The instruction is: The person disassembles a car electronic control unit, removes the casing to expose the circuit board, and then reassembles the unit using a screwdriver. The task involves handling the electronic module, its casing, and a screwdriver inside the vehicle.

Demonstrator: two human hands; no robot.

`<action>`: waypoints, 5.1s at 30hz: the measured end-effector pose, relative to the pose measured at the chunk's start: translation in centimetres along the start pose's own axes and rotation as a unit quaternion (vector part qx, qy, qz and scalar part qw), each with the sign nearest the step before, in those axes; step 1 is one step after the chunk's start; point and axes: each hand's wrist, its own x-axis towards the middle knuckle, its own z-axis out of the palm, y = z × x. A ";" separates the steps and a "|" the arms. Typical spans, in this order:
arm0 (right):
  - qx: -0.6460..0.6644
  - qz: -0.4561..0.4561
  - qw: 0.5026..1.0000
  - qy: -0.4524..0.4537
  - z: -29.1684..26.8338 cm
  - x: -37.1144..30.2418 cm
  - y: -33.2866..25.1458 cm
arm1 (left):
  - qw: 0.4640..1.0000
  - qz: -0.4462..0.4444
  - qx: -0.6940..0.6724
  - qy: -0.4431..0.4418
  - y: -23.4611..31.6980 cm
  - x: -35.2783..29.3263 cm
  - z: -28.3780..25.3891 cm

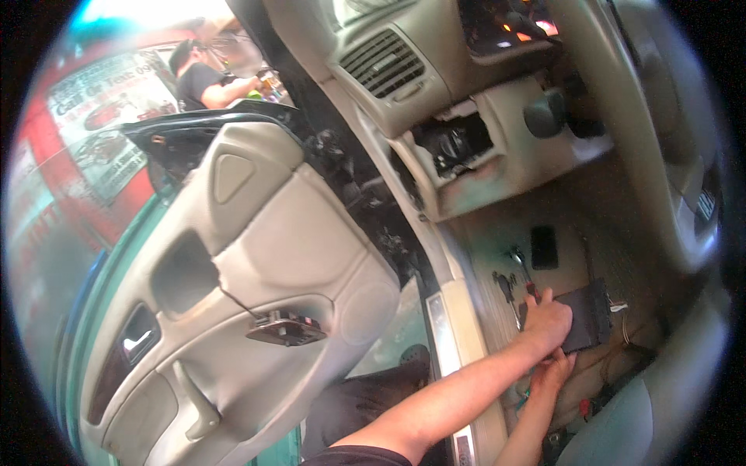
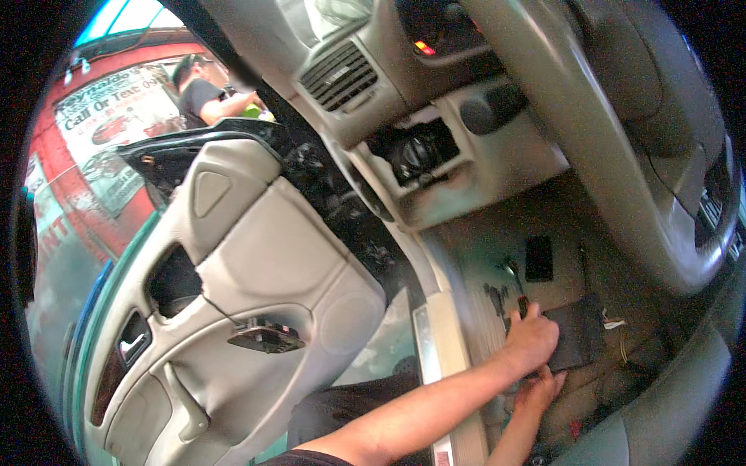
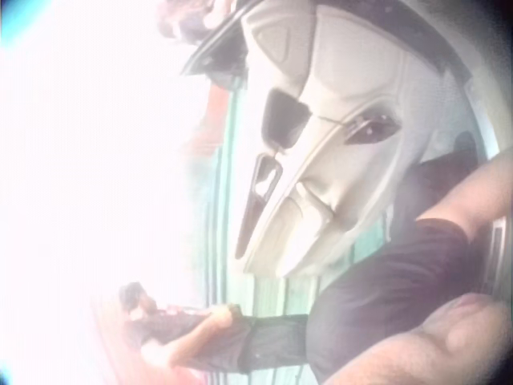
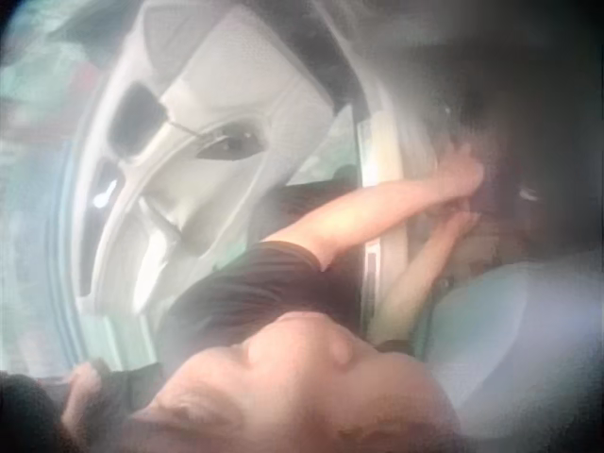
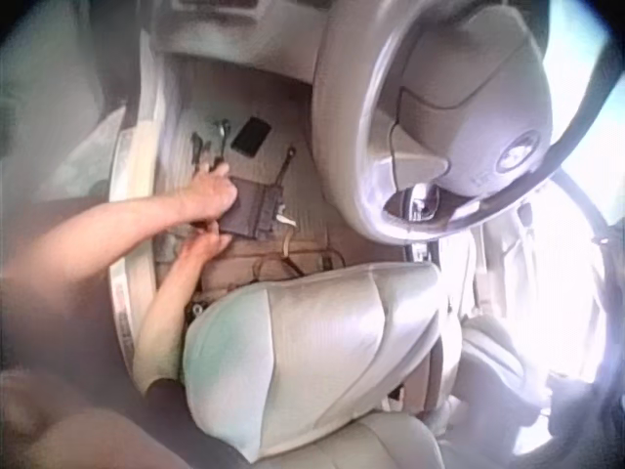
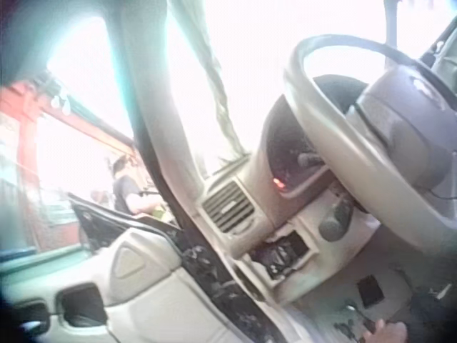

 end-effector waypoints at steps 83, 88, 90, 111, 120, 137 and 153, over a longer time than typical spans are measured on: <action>0.071 -0.095 0.992 0.047 1.4 -0.7 -0.2 | 0.928 -0.108 -0.276 0.227 -1.2 -1.7 3.5; 0.070 -0.100 0.992 0.038 1.4 -0.8 -0.2 | 0.931 -0.100 -0.264 0.232 -1.2 -2.0 3.2; 0.073 -0.089 0.992 0.044 1.5 -0.8 -0.2 | 0.931 -0.095 -0.265 0.233 -1.2 -2.2 3.1; 0.058 -0.090 0.994 0.031 1.4 -0.6 0.4 | 0.941 -0.080 -0.254 0.209 -1.9 -1.8 1.7; 0.057 -0.065 0.995 0.042 1.7 -0.8 -0.1 | 0.950 -0.055 -0.205 0.230 -1.7 -2.2 1.5; 0.065 -0.078 0.994 0.029 1.1 -0.1 0.6 | 0.950 -0.040 -0.202 0.233 -1.8 -2.0 1.9; 0.060 -0.091 0.994 0.010 1.1 0.1 0.9 | 0.976 0.042 -0.040 0.208 -2.1 -1.5 0.3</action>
